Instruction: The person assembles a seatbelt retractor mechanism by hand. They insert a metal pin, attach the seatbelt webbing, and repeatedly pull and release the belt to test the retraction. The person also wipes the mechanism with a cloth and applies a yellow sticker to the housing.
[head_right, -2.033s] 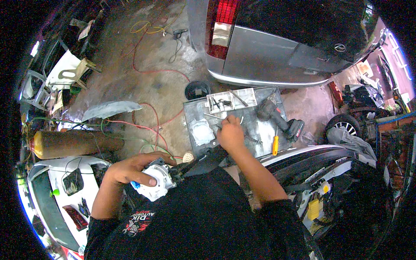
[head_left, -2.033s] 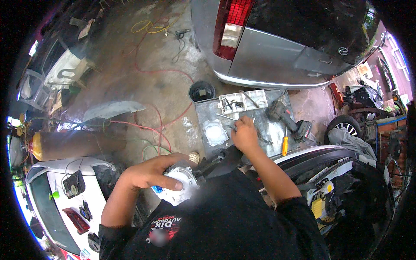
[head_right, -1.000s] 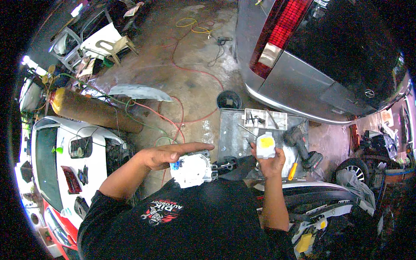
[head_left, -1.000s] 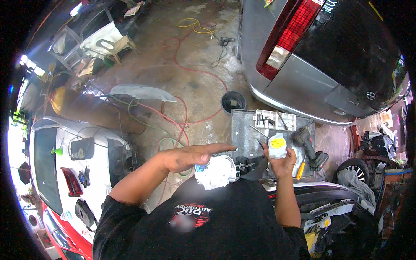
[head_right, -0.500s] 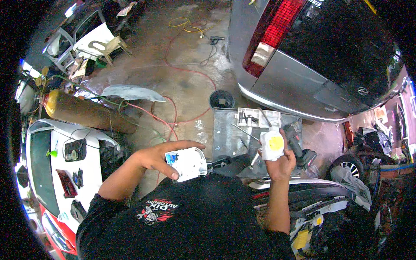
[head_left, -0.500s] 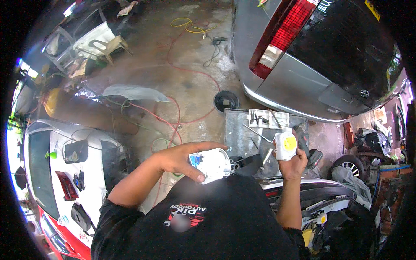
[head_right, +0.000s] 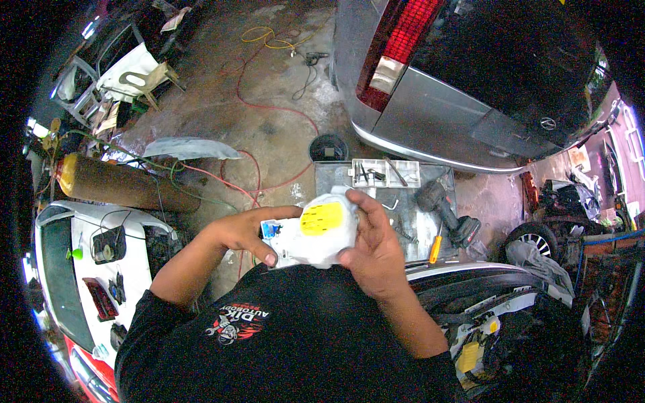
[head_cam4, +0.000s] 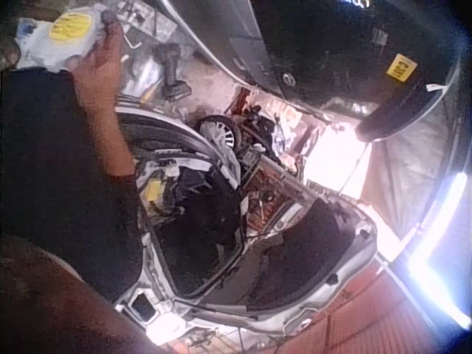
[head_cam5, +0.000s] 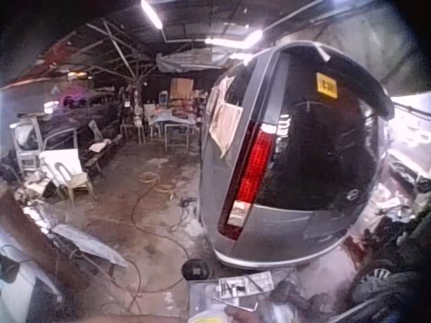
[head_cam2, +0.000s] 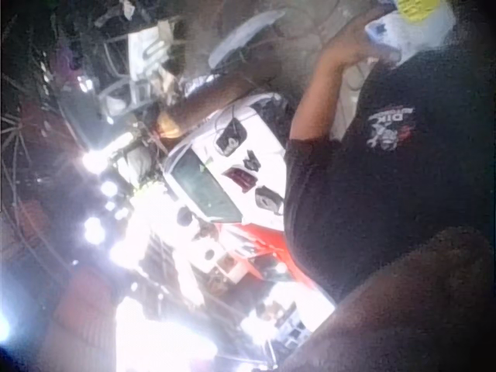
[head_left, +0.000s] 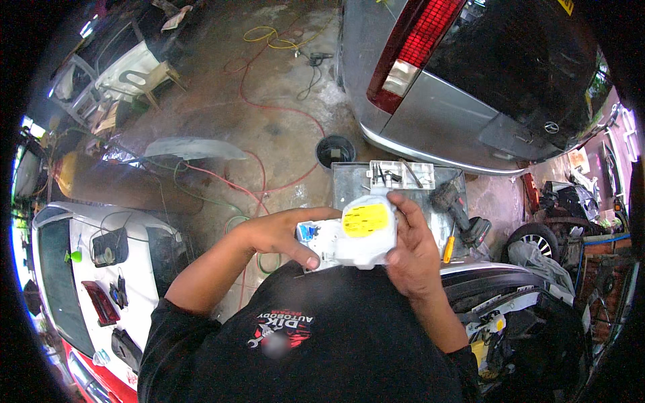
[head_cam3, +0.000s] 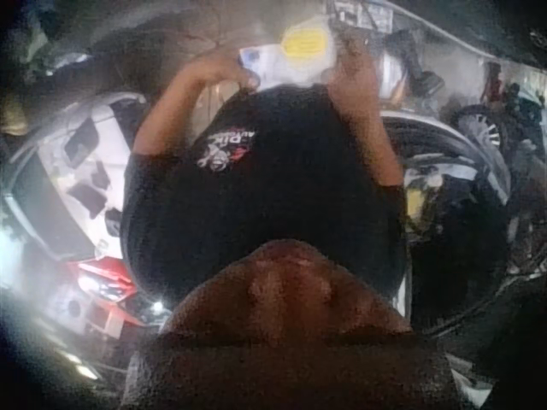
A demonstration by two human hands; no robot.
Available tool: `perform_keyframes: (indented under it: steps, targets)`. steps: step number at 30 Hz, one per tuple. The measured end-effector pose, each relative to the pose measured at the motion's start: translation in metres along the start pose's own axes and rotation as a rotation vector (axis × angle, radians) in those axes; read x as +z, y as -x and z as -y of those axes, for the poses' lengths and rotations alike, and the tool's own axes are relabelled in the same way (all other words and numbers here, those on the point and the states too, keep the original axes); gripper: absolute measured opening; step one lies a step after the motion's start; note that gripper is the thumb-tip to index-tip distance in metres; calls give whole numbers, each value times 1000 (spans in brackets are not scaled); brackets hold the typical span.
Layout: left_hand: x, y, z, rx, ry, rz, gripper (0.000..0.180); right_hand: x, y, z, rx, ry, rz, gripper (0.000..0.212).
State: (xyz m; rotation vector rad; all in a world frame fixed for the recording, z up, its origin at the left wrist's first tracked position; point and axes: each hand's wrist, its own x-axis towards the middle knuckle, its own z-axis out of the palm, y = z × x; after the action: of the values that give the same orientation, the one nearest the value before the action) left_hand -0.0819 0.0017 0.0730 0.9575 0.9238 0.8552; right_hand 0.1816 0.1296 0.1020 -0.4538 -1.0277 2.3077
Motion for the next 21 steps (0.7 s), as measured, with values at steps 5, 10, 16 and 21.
perform_keyframes:
  steps: [5, 10, 16, 21]
  targets:
    - [3, 3, -2, -36, 120, -66, 100, -3, 4, 2, 30, 211, 11, 91]
    - [4, 5, 1, -117, 86, -107, 102, -15, 9, 9, 97, 597, 96, 81]
    - [1, -2, -8, -16, -212, -18, 91, -7, 6, 8, -21, 838, 275, 90]
    - [-4, -7, 5, -61, -335, -1, 99, 24, 0, 37, -107, 1469, 529, 92]
